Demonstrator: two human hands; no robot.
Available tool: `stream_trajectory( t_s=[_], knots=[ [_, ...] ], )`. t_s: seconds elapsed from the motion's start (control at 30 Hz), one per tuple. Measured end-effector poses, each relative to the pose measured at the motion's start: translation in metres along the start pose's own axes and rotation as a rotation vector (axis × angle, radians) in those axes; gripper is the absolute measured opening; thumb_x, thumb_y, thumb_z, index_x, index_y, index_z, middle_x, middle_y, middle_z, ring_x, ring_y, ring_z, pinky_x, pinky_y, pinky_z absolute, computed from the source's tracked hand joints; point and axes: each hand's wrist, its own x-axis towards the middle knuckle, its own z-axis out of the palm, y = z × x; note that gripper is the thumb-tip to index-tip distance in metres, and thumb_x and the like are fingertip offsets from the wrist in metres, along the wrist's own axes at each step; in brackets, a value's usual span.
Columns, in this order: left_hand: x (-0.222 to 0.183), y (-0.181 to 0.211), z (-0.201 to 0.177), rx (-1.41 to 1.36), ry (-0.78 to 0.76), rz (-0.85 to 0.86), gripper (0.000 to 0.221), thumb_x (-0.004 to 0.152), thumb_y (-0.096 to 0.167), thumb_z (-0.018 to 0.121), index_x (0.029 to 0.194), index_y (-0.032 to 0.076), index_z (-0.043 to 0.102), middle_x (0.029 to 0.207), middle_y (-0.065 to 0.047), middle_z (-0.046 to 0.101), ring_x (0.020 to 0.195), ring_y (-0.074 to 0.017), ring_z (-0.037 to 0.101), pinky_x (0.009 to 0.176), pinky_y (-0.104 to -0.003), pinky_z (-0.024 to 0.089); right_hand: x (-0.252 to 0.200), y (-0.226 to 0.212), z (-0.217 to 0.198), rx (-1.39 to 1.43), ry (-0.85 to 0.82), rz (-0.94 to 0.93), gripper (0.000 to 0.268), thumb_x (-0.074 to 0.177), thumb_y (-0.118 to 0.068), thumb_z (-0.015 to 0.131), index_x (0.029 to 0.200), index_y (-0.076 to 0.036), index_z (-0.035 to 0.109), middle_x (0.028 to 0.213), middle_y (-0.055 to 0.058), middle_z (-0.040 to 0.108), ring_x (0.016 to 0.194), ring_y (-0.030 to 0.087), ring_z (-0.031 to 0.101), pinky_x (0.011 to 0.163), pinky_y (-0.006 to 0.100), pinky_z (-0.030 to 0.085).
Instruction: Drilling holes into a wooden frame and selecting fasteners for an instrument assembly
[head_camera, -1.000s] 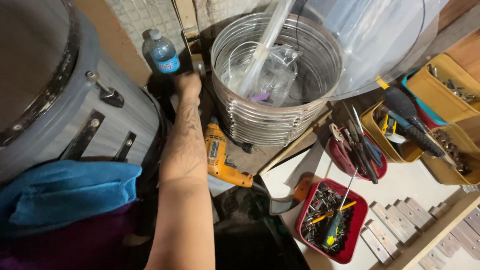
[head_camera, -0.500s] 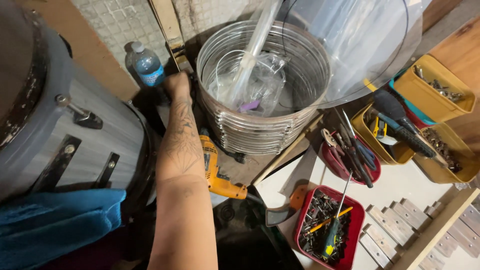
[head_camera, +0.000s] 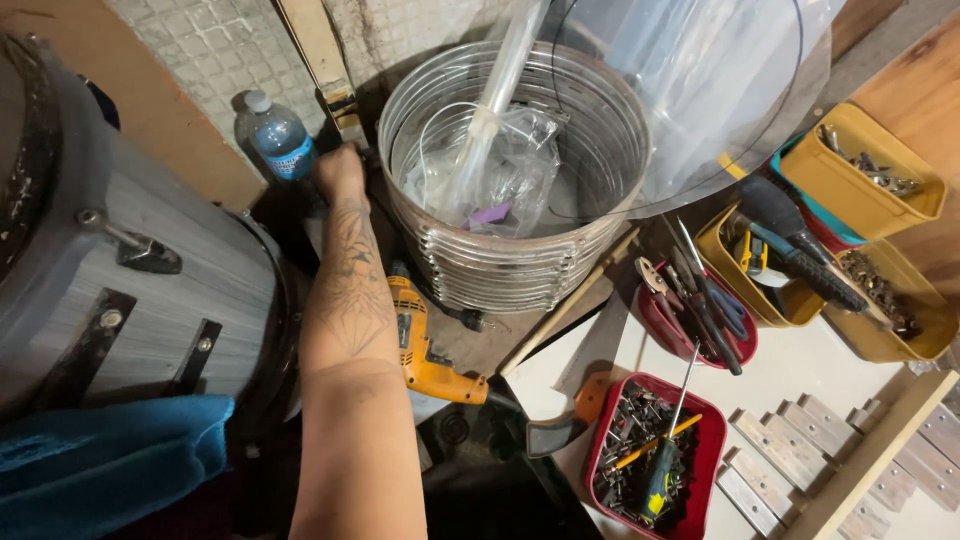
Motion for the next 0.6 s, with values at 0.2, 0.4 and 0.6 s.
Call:
stream_trajectory(
  t_s=[0.2, 0.4, 0.6],
  knots=[
    [0.009, 0.016, -0.001, 0.246, -0.024, -0.049, 0.041, 0.077, 0.04, 0.066, 0.102, 0.013, 0.081, 0.102, -0.005, 0.08, 0.115, -0.0254, 0.071, 0.091, -0.04, 0.058, 0.237, 0.033, 0.005, -0.08, 0.041, -0.067, 0.044, 0.088, -0.037, 0.074, 0.126, -0.015, 0.074, 0.125, -0.001, 0.073, 0.119, 0.024, 0.067, 0.102, 0.06, 0.047],
    [0.035, 0.008, 0.007, 0.237, -0.042, -0.094, 0.047, 0.074, 0.039, 0.07, 0.111, 0.01, 0.079, 0.111, -0.007, 0.079, 0.12, -0.0216, 0.069, 0.096, -0.037, 0.058, 0.527, 0.021, -0.059, -0.168, 0.079, -0.127, 0.044, 0.089, -0.037, 0.073, 0.126, -0.013, 0.074, 0.125, 0.0, 0.072, 0.119, 0.025, 0.066, 0.102, 0.062, 0.046],
    [-0.052, 0.074, -0.015, 0.154, -0.043, -0.095, 0.051, 0.08, 0.029, 0.063, 0.125, 0.008, 0.073, 0.124, -0.009, 0.075, 0.128, -0.0221, 0.063, 0.106, -0.037, 0.053, 0.681, -0.012, -0.123, -0.27, 0.101, -0.151, 0.044, 0.091, -0.038, 0.071, 0.125, -0.011, 0.074, 0.124, 0.001, 0.071, 0.119, 0.026, 0.065, 0.101, 0.065, 0.046]
  ],
)
